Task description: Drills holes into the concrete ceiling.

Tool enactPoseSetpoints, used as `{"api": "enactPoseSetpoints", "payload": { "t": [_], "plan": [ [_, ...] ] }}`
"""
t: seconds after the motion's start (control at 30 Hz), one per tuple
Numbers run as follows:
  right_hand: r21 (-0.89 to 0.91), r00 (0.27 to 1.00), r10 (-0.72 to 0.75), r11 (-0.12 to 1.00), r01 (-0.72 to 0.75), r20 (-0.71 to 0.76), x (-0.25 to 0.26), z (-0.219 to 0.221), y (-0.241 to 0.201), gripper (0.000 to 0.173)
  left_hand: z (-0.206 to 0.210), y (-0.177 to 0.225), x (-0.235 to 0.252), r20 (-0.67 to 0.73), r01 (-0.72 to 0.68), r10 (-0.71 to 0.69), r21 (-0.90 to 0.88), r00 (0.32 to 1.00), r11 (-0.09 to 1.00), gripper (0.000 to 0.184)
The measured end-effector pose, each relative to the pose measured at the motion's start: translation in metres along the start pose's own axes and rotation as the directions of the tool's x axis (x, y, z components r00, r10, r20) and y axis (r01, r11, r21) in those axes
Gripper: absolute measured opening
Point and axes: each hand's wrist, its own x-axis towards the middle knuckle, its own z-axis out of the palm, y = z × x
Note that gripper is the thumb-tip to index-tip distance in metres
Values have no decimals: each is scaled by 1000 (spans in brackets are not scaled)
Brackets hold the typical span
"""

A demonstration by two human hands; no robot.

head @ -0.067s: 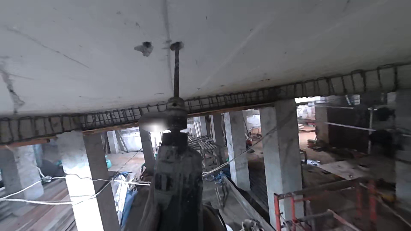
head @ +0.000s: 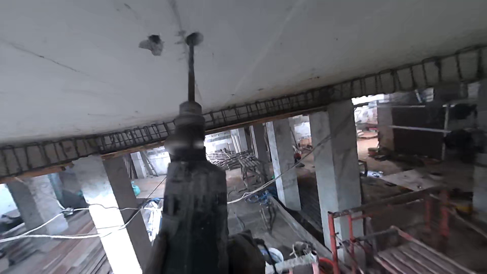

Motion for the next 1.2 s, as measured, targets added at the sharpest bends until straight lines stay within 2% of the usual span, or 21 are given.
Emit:
{"api": "enactPoseSetpoints", "payload": {
  "t": [0.13,0.27,0.5,0.73,0.87,1.03,1.2],
  "plan": [
    [49,1000,13,999,-14,4,6,6,-12,43,-11,5,10,33,-28,27,46,999,999,81],
    [54,997,48,997,-51,68,7,7,-23,41,-24,7,10,68,-4,3,22,998,1000,79],
    [118,999,16,993,-22,47,9,8,-29,42,-31,11,16,74,-43,39,43,996,998,70],
    [167,988,26,985,-52,153,15,-2,-47,38,-45,26,23,116,-81,70,100,991,992,63],
    [161,977,29,985,-64,210,19,-9,-46,40,-40,25,23,107,-97,90,57,990,994,62],
    [155,992,11,987,-31,129,14,-6,-34,42,-27,22,20,72,-96,97,-16,993,995,63],
    [129,984,26,990,-49,175,18,-22,-23,45,-8,18,17,38,-96,101,-126,994,987,64]
  ]
}}
